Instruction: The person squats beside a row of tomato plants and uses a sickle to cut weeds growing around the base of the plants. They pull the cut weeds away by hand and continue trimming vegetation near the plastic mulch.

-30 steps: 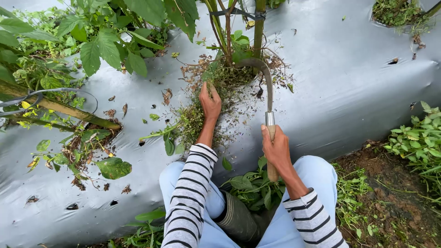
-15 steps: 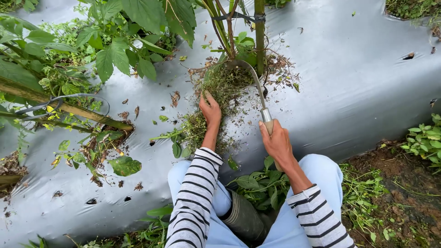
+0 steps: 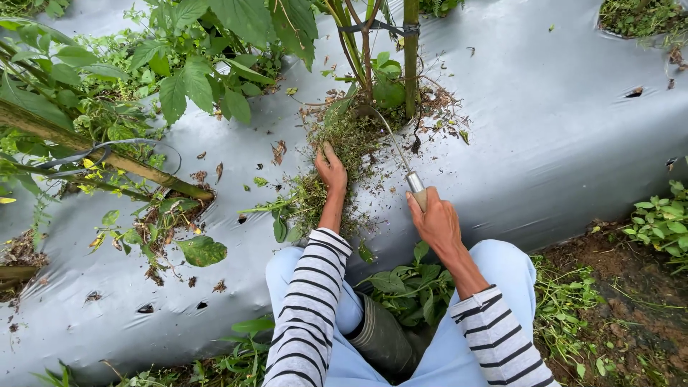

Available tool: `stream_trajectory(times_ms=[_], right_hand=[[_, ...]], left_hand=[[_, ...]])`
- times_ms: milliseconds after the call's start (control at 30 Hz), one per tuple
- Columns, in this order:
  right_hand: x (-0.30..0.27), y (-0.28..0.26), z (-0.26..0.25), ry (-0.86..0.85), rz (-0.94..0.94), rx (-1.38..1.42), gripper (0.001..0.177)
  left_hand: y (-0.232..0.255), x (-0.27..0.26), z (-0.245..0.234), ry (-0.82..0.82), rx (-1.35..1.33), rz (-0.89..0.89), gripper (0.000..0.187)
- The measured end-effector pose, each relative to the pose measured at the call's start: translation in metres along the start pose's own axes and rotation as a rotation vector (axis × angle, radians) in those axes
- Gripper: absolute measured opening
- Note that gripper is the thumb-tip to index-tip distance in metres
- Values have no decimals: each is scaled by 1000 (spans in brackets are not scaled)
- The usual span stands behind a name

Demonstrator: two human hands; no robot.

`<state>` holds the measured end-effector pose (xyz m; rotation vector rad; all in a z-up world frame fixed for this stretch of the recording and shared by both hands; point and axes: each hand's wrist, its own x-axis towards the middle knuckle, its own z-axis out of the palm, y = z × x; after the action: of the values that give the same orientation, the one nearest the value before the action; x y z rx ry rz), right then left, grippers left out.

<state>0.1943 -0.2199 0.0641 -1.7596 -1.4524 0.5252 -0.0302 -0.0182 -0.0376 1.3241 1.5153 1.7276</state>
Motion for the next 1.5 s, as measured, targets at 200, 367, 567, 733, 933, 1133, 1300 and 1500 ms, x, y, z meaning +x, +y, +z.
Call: stream_trajectory(times_ms=[200, 367, 567, 733, 933, 1133, 1300, 1500], right_hand=[[5, 18, 15, -97, 63, -77, 47], [-5, -11, -20, -29, 38, 16, 47], [-3, 3, -13, -35, 38, 83, 49], [-4, 18, -10, -39, 55, 143, 49], [-3, 32, -7, -41, 93, 269, 47], [-8, 2, -30, -157, 173, 514, 50], [2, 2, -32, -187, 172, 473, 44], [10, -9, -48, -307, 181, 428, 37]], left_hand=[[12, 9, 7, -21, -47, -222, 84], [26, 14, 15, 94, -182, -299, 89], [54, 17, 20, 222, 230, 165, 52], [155, -7, 6, 148, 653, 662, 72], [128, -24, 33, -522, 1029, 970, 43], [99, -3, 42, -701, 1718, 488, 51], [112, 7, 16, -595, 965, 440, 41], [73, 10, 16, -470, 758, 581, 39]])
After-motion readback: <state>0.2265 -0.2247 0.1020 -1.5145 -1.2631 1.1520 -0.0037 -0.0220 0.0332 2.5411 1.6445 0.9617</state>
